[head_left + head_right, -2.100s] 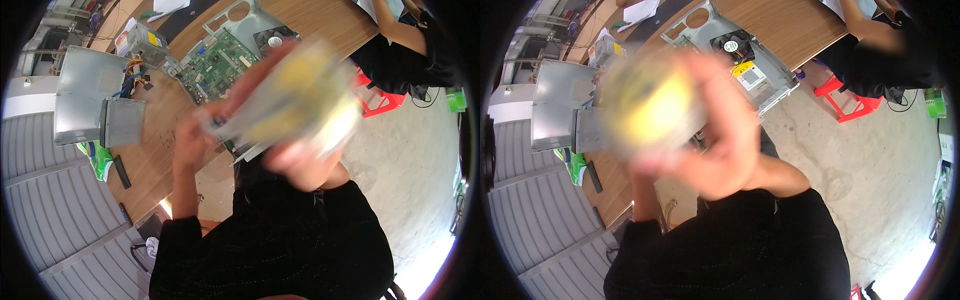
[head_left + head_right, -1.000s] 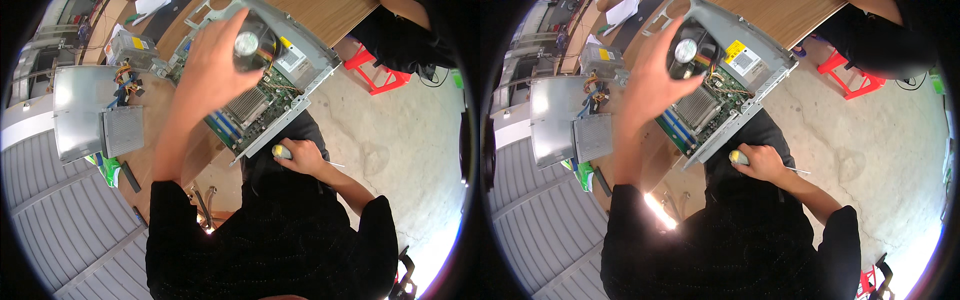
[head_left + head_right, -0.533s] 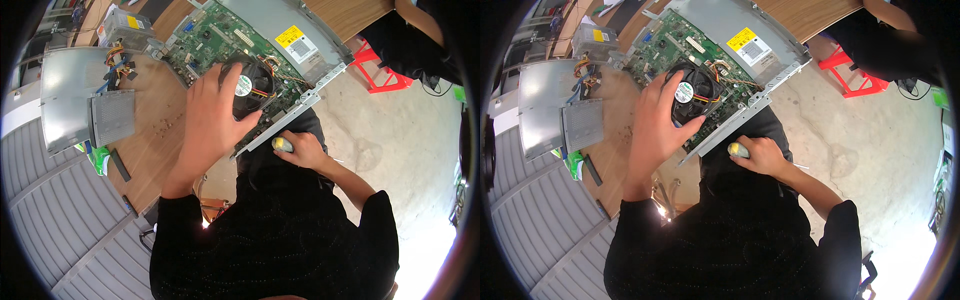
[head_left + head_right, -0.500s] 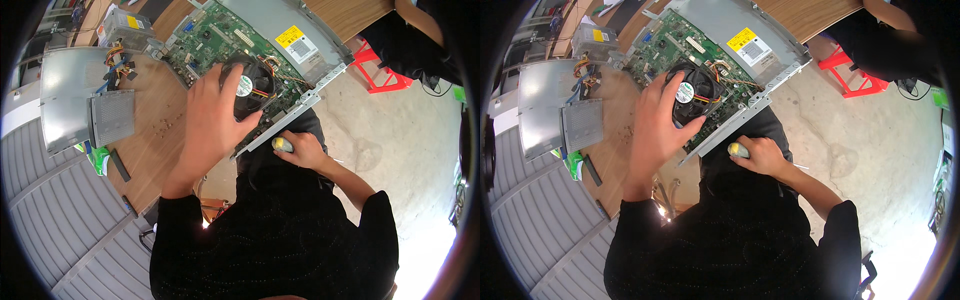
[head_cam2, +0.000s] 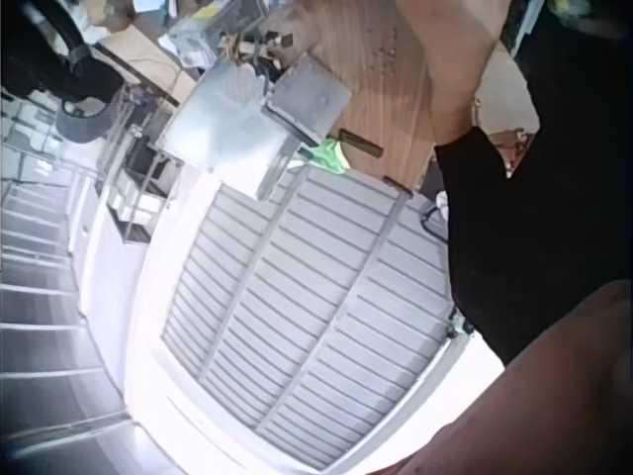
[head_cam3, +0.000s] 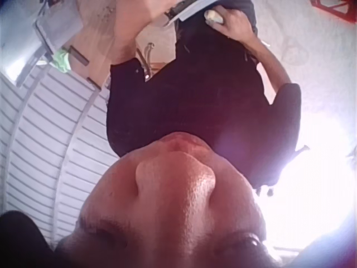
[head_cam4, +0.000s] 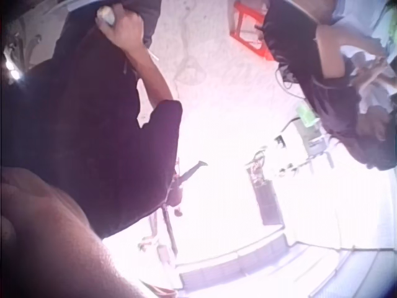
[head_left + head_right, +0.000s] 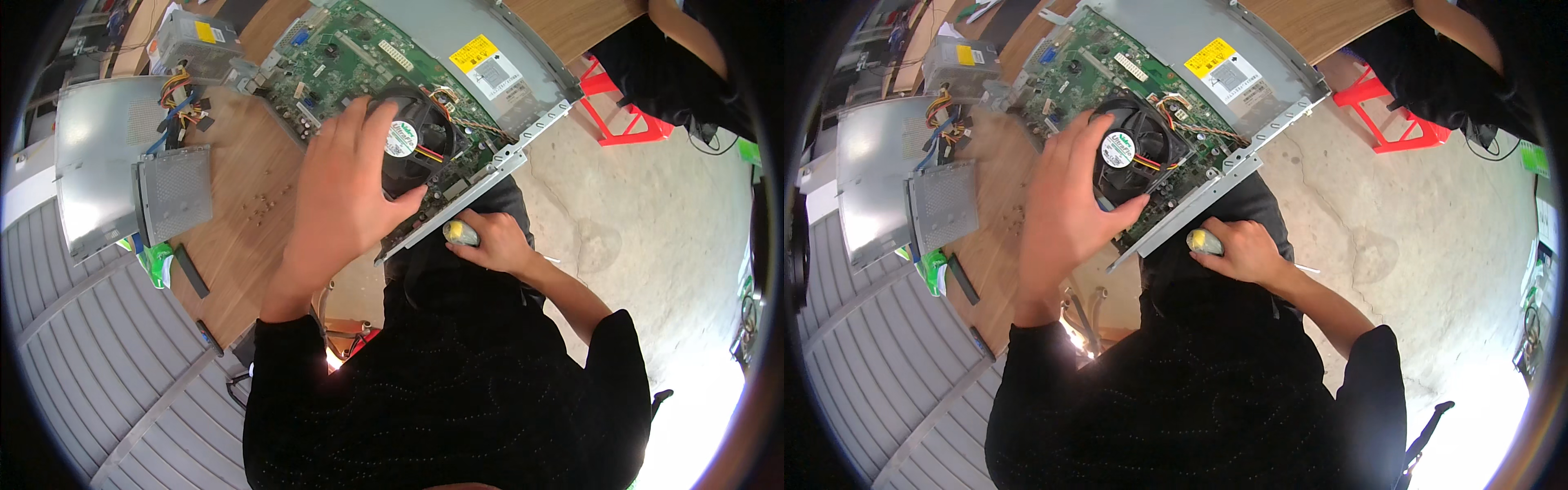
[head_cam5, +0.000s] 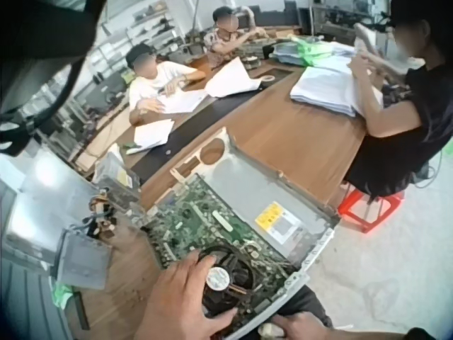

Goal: The person disassembles a computer by removing internal components. The person uses a screwdriver to remove screws from the power supply and heat sink, detaches the cooling fan from the chassis, and unplugs various cables from the motherboard.

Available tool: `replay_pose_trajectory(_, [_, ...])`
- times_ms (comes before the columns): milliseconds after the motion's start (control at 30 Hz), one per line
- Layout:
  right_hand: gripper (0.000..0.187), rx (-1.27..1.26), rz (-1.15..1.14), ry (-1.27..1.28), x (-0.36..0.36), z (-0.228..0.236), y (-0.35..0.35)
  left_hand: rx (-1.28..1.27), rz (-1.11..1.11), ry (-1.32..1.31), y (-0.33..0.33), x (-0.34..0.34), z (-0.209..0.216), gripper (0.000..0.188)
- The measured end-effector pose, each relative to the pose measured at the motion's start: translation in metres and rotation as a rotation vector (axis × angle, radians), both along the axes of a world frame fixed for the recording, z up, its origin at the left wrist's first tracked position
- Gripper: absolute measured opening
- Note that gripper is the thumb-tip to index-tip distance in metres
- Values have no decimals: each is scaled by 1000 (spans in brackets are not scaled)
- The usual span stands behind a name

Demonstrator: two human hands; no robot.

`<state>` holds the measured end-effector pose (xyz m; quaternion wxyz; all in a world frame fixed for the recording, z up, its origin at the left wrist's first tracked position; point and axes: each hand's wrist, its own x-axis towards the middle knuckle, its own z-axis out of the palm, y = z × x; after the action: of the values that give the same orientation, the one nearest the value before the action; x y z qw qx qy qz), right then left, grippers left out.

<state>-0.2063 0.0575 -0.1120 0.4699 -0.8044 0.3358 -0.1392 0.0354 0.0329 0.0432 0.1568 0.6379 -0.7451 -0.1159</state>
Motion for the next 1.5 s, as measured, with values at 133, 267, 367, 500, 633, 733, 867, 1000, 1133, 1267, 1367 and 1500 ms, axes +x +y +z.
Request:
replay_pose_trajectory(133, [37, 20, 13, -2, -2, -4, -2, 42, -33, -47, -7, -3, 8, 82])
replay_pose_trajectory(267, [39, 28, 43, 28, 1, -2, -4, 36, -86, -132, -3, -2, 9, 87])
replay_pose_trajectory(367, [39, 45, 38, 41, 0, -2, -6, 5, -20, -176, -1, -7, 0, 88])
replay_pose_trajectory(500, [39, 52, 42, 41, -2, 0, -7, -25, -68, -166, -4, -6, 2, 89])
replay_pose_trajectory(633, [40, 99, 114, 55, -8, 5, -9, 16, -98, -142, -6, -4, 7, 89])
replay_pose_trajectory(733, [37, 100, 107, 50, -4, 4, -11, -5, -90, -188, -5, -6, 3, 89])
replay_pose_trajectory(867, [37, 137, 86, -11, -1, -4, -14, -2, -70, -155, -4, -5, -1, 92])
replay_pose_trajectory(1000, [38, 148, 129, -34, 1, -3, -18, 13, -84, -129, -5, 1, -3, 94])
replay_pose_trajectory(1133, [38, 174, 100, -41, 0, 1, -14, 37, -66, -22, 3, 4, -6, 95])
replay_pose_trajectory(1267, [40, 137, 77, -44, 1, -1, -12, -45, -50, 142, -11, 8, -17, 88])
replay_pose_trajectory(1367, [41, 142, 81, -53, 2, 2, -12, -114, -3, 42, -16, -2, -23, 81])
replay_pose_trajectory(1500, [44, 144, 100, -43, 0, 3, -16, -216, -43, -19, -19, 1, -30, 83])
